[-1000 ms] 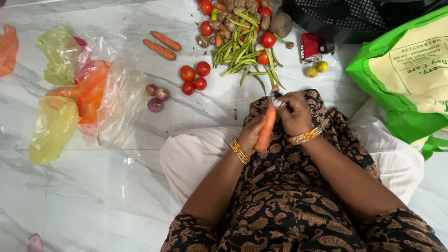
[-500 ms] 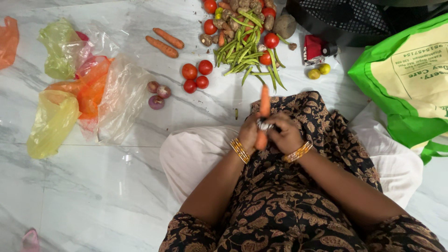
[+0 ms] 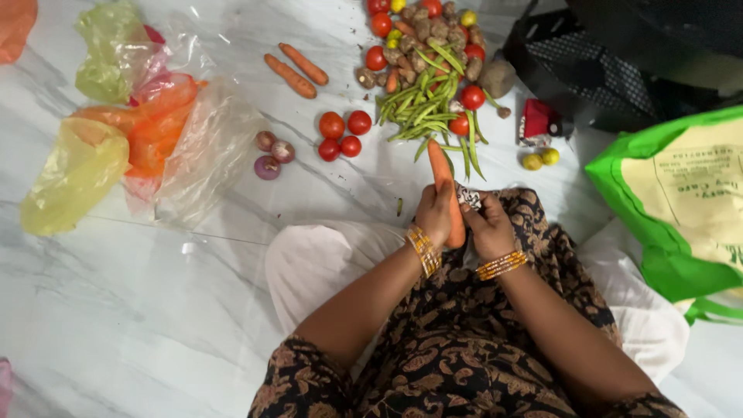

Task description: The person sits on the floor and peels tomatoes, onions, and carrots using a small knife. The peeled vegetables are placed on the floor beside the unpeeled pile.

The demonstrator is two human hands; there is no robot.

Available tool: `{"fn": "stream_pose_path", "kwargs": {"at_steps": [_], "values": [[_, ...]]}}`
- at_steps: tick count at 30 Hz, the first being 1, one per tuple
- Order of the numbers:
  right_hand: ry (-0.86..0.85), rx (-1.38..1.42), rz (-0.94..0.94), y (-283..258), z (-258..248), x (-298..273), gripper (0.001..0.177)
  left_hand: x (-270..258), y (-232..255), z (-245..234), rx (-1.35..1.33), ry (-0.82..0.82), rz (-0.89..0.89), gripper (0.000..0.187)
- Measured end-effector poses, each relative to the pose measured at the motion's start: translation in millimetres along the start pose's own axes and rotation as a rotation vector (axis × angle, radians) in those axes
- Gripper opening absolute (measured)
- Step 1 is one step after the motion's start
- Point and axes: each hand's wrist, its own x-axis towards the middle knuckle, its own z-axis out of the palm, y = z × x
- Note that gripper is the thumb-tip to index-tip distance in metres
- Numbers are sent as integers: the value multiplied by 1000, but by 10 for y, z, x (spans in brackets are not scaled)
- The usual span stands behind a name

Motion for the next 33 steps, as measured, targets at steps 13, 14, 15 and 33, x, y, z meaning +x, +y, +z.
{"fn": "stream_pose_path", "kwargs": {"at_steps": [13,14,15,33], "values": [[-81,34,164,-15,415,716,34,679,460,-232,-365,201,-207,59],[-104,36,165,-5,478,821,36,703,532,-299,-438,188,-297,57],[-126,42,164,3,555,943,39,763,619,-363,-461,208,-207,54],[-194,-685,-238,511,2692,3422,49,1291,1038,-1189,-386,696,241,52]]}}
